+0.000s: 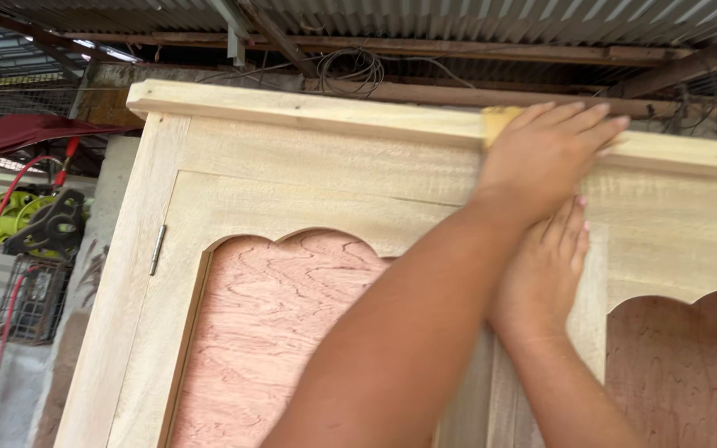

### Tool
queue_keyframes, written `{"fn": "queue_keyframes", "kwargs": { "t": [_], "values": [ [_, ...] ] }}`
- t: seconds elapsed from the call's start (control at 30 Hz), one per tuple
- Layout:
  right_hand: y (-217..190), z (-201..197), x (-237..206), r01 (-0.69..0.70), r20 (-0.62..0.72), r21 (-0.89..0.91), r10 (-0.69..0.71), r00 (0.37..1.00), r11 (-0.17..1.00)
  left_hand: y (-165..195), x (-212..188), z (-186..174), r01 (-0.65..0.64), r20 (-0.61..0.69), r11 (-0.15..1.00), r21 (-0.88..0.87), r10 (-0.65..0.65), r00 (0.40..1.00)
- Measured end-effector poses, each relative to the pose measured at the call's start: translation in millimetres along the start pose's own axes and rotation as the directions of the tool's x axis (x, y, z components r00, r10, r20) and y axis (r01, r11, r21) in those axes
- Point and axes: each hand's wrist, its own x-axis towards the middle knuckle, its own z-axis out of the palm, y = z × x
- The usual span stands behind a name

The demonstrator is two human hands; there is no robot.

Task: The person sands a wooden cabinet using a sanding sponge and a small sanding block, working over the top edge, door frames, panels, and side edges. They steady the cabinet with one hand while rubbing the abrasive over different surfaces, moving around the piece to cover the front and sides.

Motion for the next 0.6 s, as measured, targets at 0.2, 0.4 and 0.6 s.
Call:
{"fn": "queue_keyframes", "kwargs": {
  "t": [0.2,0.4,0.6],
  "values": [
    [-4,-1,-1,-0.097,0.079,0.036,0.094,0.992,0.995,-78,-25,-68,-0.031,0.058,0.994,-0.109,0.038,0.998],
    [-8,-2,2,-0.081,0.072,0.012,0.08,0.994,0.997,-213,-104,-242,0.368,0.116,0.91,0.193,-0.393,0.912],
    [-7,1,0,-0.067,0.054,-0.006,0.067,0.996,0.998,-179,-106,-177,0.284,-0.024,0.954,-0.094,-0.287,0.958]
  ]
}}
